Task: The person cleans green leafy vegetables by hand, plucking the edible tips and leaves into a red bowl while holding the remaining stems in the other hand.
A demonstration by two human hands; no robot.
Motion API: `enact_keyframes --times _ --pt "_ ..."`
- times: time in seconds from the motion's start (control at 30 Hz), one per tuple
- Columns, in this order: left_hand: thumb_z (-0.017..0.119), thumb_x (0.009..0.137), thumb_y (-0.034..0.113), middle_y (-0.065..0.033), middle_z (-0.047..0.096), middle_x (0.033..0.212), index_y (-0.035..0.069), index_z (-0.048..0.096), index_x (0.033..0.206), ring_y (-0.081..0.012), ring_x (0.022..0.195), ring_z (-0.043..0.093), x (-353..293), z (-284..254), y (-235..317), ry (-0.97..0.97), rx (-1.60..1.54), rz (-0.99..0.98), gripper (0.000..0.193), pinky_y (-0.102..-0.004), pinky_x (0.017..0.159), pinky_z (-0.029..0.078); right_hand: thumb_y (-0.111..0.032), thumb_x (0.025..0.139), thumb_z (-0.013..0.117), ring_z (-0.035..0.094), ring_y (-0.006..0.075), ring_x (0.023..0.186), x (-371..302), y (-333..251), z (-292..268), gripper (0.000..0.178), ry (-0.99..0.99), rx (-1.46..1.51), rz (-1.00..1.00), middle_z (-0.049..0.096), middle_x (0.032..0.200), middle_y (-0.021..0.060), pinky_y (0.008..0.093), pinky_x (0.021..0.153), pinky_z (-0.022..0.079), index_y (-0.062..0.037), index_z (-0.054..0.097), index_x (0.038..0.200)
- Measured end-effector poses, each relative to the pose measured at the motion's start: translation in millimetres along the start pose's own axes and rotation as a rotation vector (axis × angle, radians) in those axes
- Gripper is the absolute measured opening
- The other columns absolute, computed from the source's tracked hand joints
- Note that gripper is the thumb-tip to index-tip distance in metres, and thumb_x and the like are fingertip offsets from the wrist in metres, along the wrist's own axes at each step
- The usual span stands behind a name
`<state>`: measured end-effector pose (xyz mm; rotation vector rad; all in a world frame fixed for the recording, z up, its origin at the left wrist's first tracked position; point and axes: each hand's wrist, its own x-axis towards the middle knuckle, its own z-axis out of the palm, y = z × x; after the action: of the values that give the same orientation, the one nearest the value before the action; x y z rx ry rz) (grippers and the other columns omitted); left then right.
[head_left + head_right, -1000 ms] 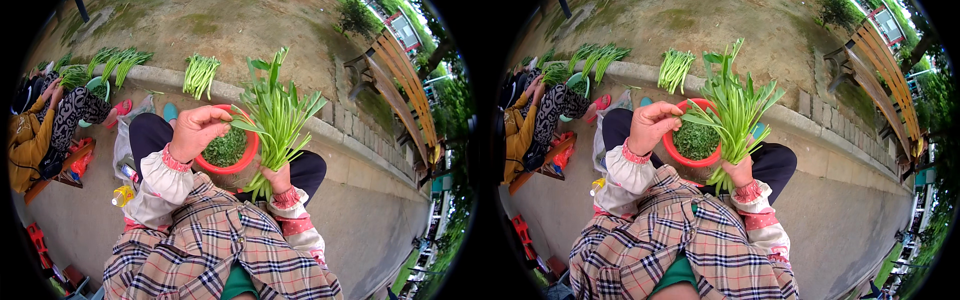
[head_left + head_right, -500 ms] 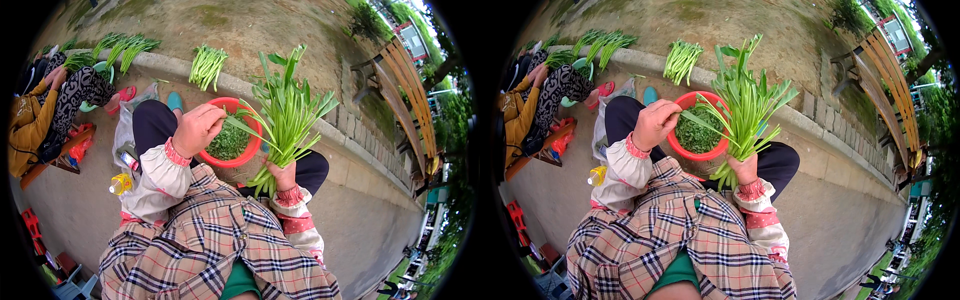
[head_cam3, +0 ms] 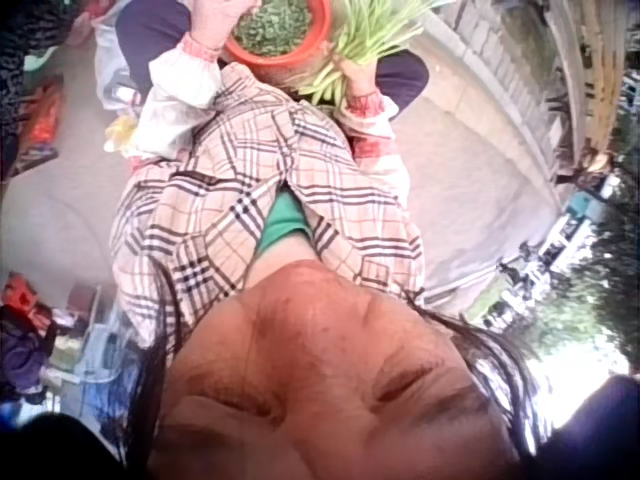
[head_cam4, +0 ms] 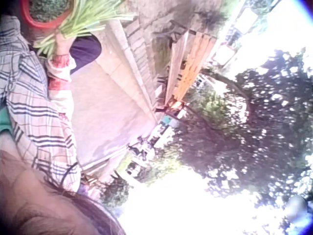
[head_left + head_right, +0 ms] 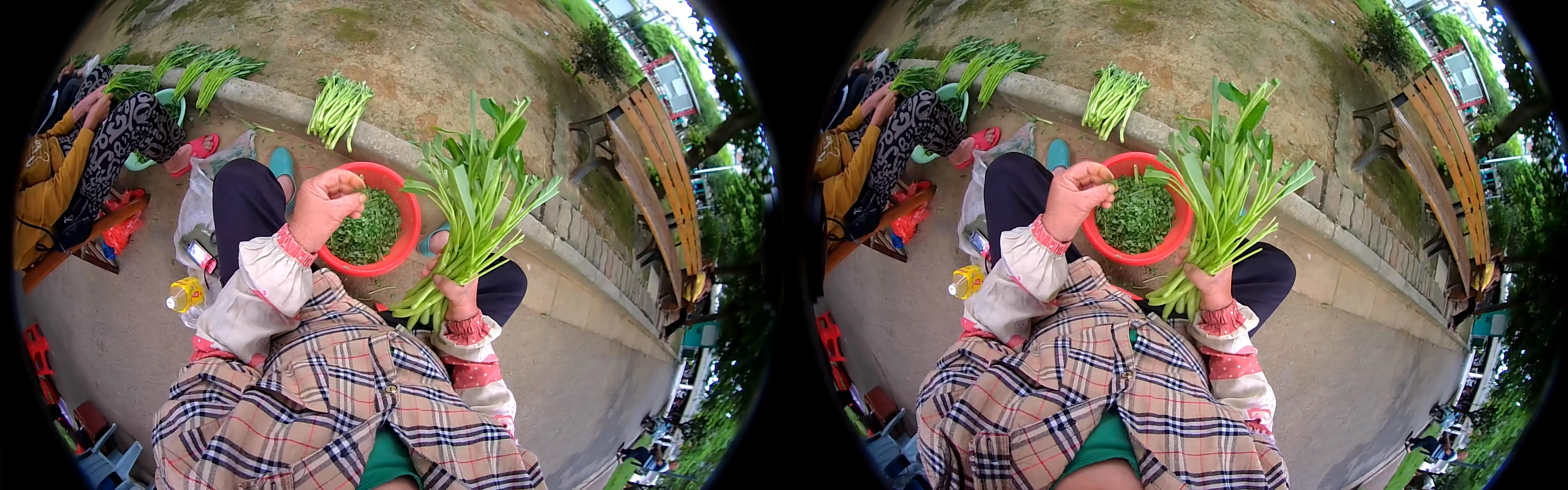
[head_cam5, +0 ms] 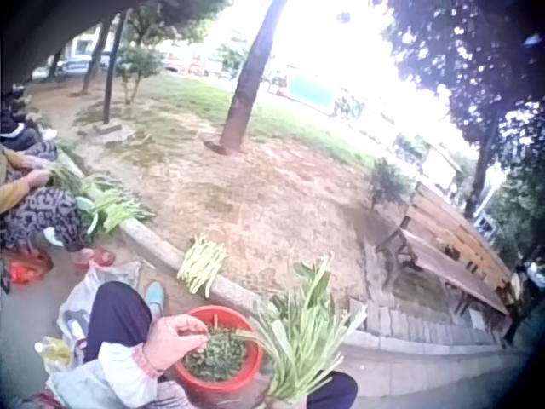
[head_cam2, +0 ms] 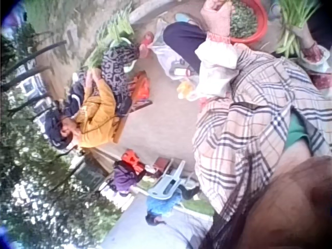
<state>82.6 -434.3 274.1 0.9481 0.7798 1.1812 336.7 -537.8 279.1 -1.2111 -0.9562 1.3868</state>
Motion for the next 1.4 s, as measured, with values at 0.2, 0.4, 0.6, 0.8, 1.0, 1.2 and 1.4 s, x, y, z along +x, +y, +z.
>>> enact_keyframes --times 0.2,0.4,0.6,0.8,1.0,1.2,1.4 --pt "0.057 0.084 0.001 -0.0061 0.064 0.092 -0.001 0.060 0.107 -0.0089 0.074 0.060 8 5 -17 -0.119 0.435 0.012 0.023 -0.0229 0.068 0.050 0.000 0.067 0.060 0.062 0.0242 0.083 -9 -1 -5 0.052 -0.055 0.100 0.016 0.059 0.091 0.0117 0.0353 0.072 0.051 0.0004 0.043 0.116" --pt "0.056 0.089 0.010 -0.0037 0.065 0.088 -0.001 0.059 0.109 -0.0058 0.068 0.057 28 21 21 -0.040 0.053 -0.012 0.023 -0.0205 0.063 0.048 0.001 0.067 0.059 0.061 0.0232 0.083 -13 1 -5 0.048 -0.090 0.049 -0.007 0.058 0.090 0.0113 0.0347 0.072 0.051 -0.0002 0.043 0.112" --pt "0.061 0.087 0.023 0.0021 0.063 0.075 0.001 0.065 0.101 -0.0023 0.058 0.052 55 48 59 -0.059 0.221 0.023 0.026 -0.0180 0.050 0.041 0.002 0.068 0.060 0.061 0.0222 0.083 -14 -5 -1 0.045 -0.100 -0.017 0.006 0.060 0.090 0.0111 0.0344 0.073 0.051 0.0001 0.046 0.111" --pt "0.064 0.083 0.013 0.0007 0.065 0.074 0.000 0.067 0.095 -0.0020 0.057 0.052 71 46 63 -0.226 0.308 -0.008 0.018 -0.0176 0.050 0.041 0.004 0.068 0.060 0.062 0.0214 0.082 -14 -8 -1 0.045 -0.089 -0.062 0.015 0.060 0.090 0.0107 0.0338 0.073 0.052 0.0007 0.047 0.110" --pt "0.063 0.082 0.007 -0.0010 0.066 0.075 -0.001 0.067 0.091 -0.0044 0.063 0.056 67 24 66 -0.329 0.352 -0.028 0.013 -0.0206 0.057 0.046 0.004 0.068 0.060 0.061 0.0215 0.081 -15 -5 -1 0.045 -0.091 -0.011 -0.009 0.060 0.089 0.0105 0.0336 0.072 0.052 0.0011 0.047 0.110" --pt "0.061 0.074 0.005 -0.0074 0.063 0.065 -0.001 0.065 0.081 -0.0110 0.058 0.058 59 18 73 -0.303 0.863 0.324 0.010 -0.0262 0.056 0.047 -0.004 0.062 0.062 0.060 0.0210 0.077 -14 -11 7 0.057 -0.046 -0.051 0.023 0.057 0.094 0.0109 0.0335 0.072 0.052 0.0012 0.043 0.116" --pt "0.061 0.072 0.004 -0.0086 0.063 0.068 0.000 0.064 0.083 -0.0115 0.057 0.058 54 33 71 -0.018 1.003 0.560 0.013 -0.0261 0.054 0.046 -0.001 0.066 0.062 0.061 0.0206 0.080 -14 -4 0 0.053 -0.099 -0.163 0.018 0.061 0.089 0.0103 0.0322 0.072 0.051 0.0014 0.045 0.116"
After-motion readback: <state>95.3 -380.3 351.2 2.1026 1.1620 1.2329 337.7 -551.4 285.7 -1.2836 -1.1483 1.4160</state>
